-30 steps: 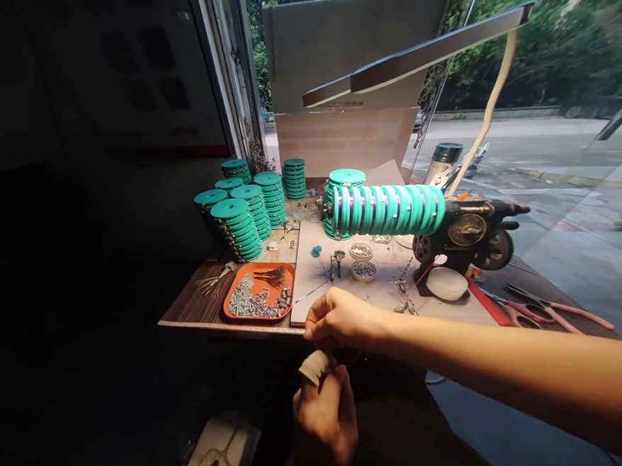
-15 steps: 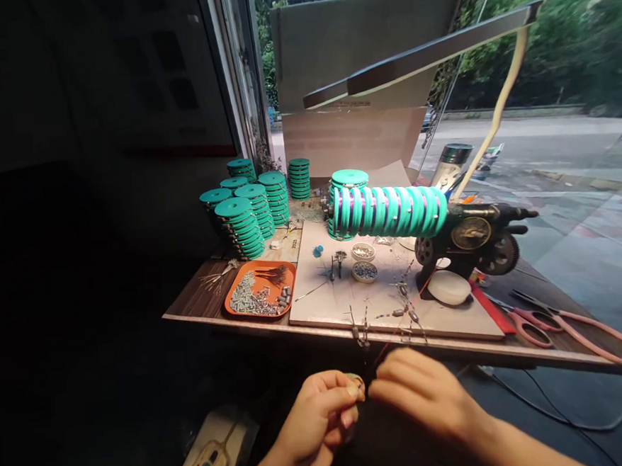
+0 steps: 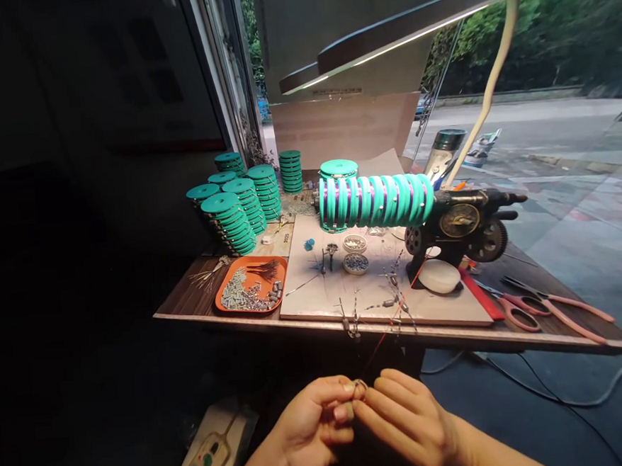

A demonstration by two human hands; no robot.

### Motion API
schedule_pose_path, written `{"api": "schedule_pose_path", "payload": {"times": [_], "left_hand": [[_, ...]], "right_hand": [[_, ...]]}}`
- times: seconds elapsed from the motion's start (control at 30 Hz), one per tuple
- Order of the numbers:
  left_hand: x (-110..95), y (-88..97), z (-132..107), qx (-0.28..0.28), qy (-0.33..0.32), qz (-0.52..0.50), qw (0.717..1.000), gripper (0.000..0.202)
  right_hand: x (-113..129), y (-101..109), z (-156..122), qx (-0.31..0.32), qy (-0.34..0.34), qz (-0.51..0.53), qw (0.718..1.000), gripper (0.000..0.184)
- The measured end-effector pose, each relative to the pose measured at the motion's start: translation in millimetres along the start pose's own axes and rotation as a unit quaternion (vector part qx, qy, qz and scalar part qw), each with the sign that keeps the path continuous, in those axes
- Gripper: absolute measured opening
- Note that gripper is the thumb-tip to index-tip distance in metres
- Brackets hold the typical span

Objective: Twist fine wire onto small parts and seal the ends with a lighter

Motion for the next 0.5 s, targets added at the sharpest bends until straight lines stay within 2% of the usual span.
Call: {"api": "schedule_pose_path", "payload": {"times": [0.17,0.27,0.4,0.5], "left_hand": [[2.0,0.4,0.5,0.004,0.002,-0.027,1.0,0.017],[4.7,0.5,-0.6,-0.006,0.003,-0.023,1.0,0.017],[7.0,2.5,-0.9,-0.033,-0.003,0.007,0.999,0.011],[10.6,3.7,1.4,-0.045,0.023,0.042,0.998,0.007]], "right_hand": [[0.1,1.0,6.5,0.016,0.018,-0.007,1.0,0.027],[-0.5,3.2,6.1,0.016,0.019,0.017,1.0,0.03],[-12.2,-3.1,-11.2,0.043,-0.069,0.078,0.994,0.028],[-28.3,-12.6,-24.0,0.067,-0.158,0.149,0.974,0.031]]}}
Point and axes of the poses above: each hand's wrist, its own z-axis towards the middle knuckle, its own y-axis out of the back of the hand, x = y × z, the point moved 7 cm from there along z, towards the middle knuckle, and after that the axes turned 7 degrees about -z, right-handed, at the moved point
